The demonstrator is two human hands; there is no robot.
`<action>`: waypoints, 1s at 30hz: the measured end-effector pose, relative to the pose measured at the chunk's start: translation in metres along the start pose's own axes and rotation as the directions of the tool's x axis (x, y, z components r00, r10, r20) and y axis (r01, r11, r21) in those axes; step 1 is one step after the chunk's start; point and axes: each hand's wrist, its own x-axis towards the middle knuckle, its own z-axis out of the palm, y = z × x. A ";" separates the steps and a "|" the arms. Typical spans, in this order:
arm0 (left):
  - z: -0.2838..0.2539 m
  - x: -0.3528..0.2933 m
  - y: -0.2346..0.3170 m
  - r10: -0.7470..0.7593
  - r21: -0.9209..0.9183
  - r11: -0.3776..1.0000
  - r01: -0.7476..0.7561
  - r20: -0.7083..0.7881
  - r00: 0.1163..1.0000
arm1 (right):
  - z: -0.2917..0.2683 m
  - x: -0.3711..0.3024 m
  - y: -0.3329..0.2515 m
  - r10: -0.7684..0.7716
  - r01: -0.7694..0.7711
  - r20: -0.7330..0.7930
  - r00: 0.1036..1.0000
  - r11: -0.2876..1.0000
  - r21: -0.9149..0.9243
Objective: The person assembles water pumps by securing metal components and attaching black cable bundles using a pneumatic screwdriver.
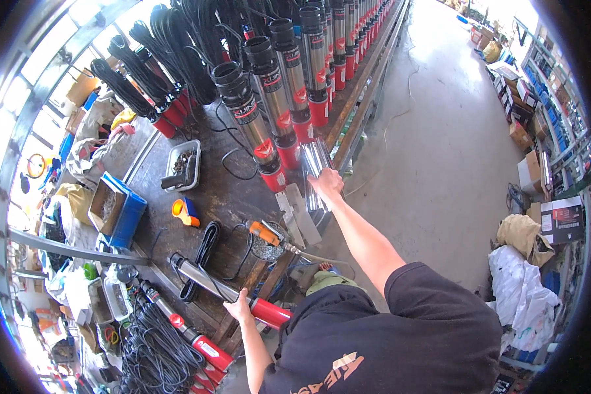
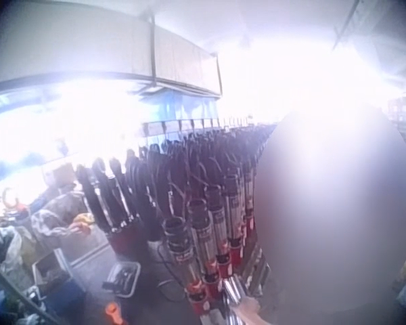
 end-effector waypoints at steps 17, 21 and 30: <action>-0.001 -0.026 -0.006 0.508 0.461 0.826 -0.324 -0.361 0.782 | -0.012 0.042 0.013 -0.091 0.020 0.166 0.982 0.923 0.385; -0.011 -0.086 0.070 0.567 0.221 0.818 -0.531 -0.154 0.809 | -0.043 -0.026 0.016 -0.157 -0.300 0.377 0.913 0.369 0.880; 0.010 -0.144 0.168 0.563 -0.633 0.706 -0.319 0.227 0.795 | -0.069 -0.226 -0.036 -0.467 -0.878 0.762 0.448 -0.072 0.473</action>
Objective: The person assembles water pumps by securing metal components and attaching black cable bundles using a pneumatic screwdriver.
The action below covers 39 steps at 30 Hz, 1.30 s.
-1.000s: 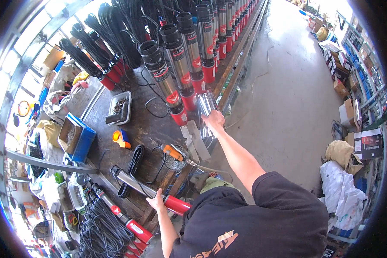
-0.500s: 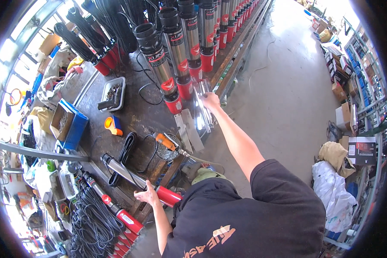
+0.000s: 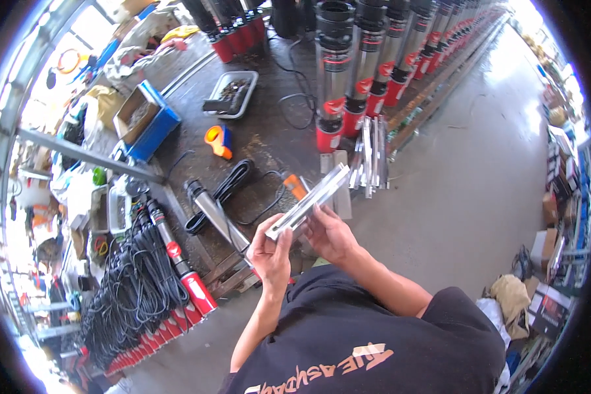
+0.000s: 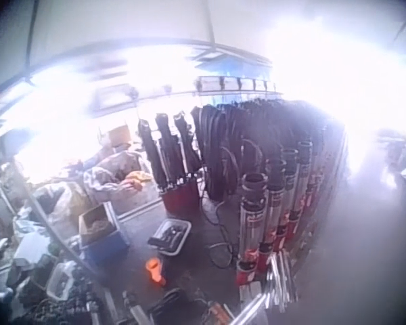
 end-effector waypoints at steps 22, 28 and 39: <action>-0.171 -0.010 0.026 -0.220 -0.479 0.877 -0.033 -0.462 0.859 | 0.054 -0.029 -0.017 0.056 0.026 0.078 0.995 0.628 -0.778; -0.181 -0.036 0.020 -0.433 -0.683 0.647 0.338 0.037 0.901 | 0.073 -0.023 -0.001 -0.308 0.437 0.330 0.892 0.771 -0.463; -0.083 0.018 0.075 -0.167 0.339 0.937 0.085 0.218 0.962 | 0.136 -0.012 0.010 0.132 0.561 0.570 0.811 0.102 -0.822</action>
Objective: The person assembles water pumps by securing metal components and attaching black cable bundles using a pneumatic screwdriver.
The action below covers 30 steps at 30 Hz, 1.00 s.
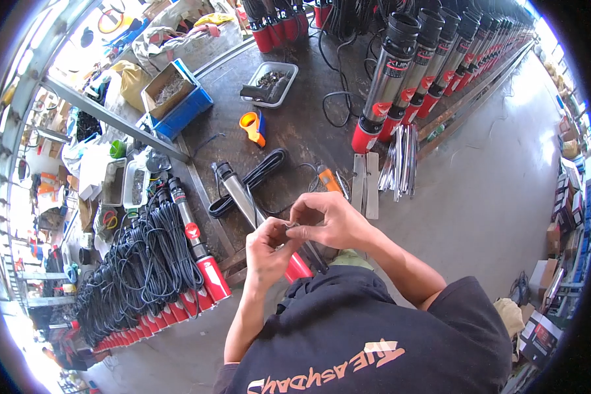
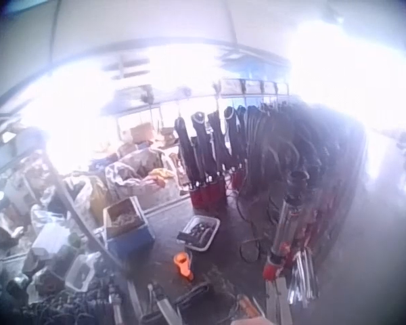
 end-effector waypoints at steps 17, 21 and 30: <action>0.048 0.079 -0.103 -0.107 -0.305 0.950 0.073 -0.095 0.990 | 0.000 -0.035 0.160 0.514 -0.500 -0.076 0.854 0.853 0.152; 0.010 0.116 -0.228 0.125 0.864 0.500 -0.058 -0.006 0.992 | 0.033 -0.087 0.195 0.553 -0.637 -0.380 0.741 0.758 -0.140; -0.037 0.167 -0.207 0.031 0.750 0.579 -0.318 0.370 0.928 | 0.049 -0.023 0.213 0.412 -0.443 -0.363 0.836 0.896 -0.004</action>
